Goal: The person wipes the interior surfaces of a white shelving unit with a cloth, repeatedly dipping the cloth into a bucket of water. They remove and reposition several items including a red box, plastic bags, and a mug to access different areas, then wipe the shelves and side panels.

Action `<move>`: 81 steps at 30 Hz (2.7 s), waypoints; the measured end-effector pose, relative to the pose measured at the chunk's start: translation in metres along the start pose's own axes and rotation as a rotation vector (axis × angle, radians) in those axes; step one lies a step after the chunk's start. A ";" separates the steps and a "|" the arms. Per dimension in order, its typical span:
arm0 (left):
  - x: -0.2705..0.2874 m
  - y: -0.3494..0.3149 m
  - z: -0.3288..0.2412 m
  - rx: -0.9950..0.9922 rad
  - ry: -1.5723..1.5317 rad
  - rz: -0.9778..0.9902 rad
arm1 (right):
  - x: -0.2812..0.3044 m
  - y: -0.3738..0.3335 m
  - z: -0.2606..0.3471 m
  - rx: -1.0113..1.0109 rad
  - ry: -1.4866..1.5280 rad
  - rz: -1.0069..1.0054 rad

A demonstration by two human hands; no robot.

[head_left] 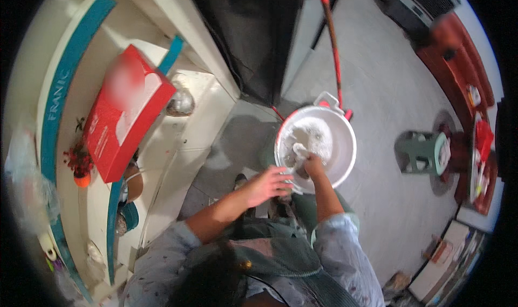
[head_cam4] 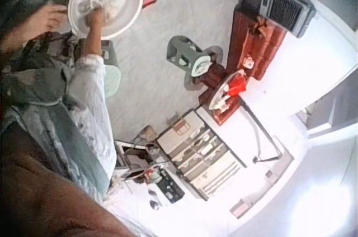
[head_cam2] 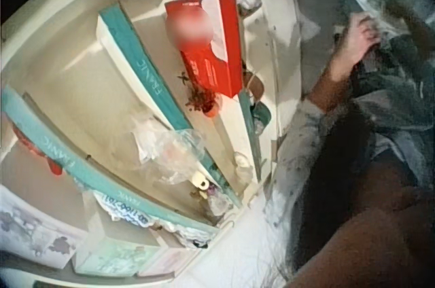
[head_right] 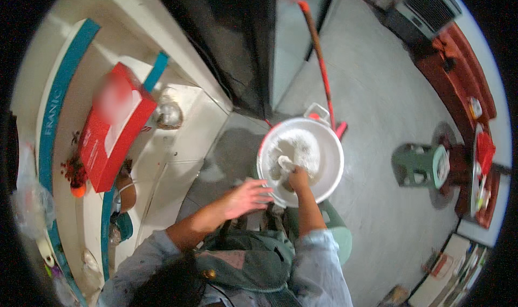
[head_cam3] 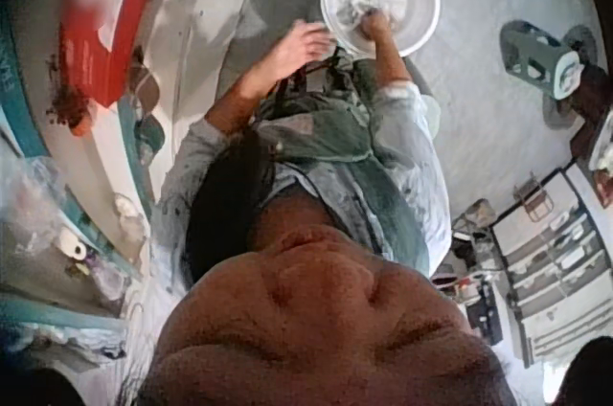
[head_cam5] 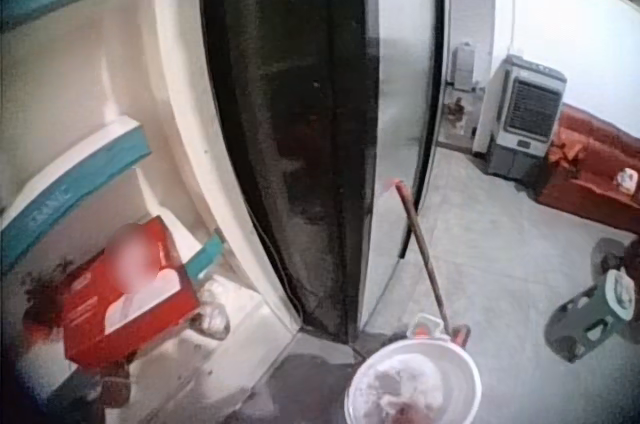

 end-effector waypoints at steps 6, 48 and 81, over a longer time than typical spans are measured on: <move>-0.039 0.100 0.027 0.260 -0.109 -0.469 | 0.086 -0.069 0.096 -0.107 0.834 0.081; -0.046 0.143 -0.014 -0.166 0.411 -0.411 | 0.120 0.000 0.087 -0.144 1.122 0.198; -0.091 0.114 0.029 0.392 -0.457 0.088 | 0.078 -0.017 0.057 -0.111 1.472 0.493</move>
Point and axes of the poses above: each hand's wrist, its own y-axis towards the middle knuckle, its own x-axis out of the back of the hand, z = x × y, the point moved 4 cm from there along y, towards the middle knuckle, and after that the axes turned 10 degrees about -z, right-handed, at the moved point
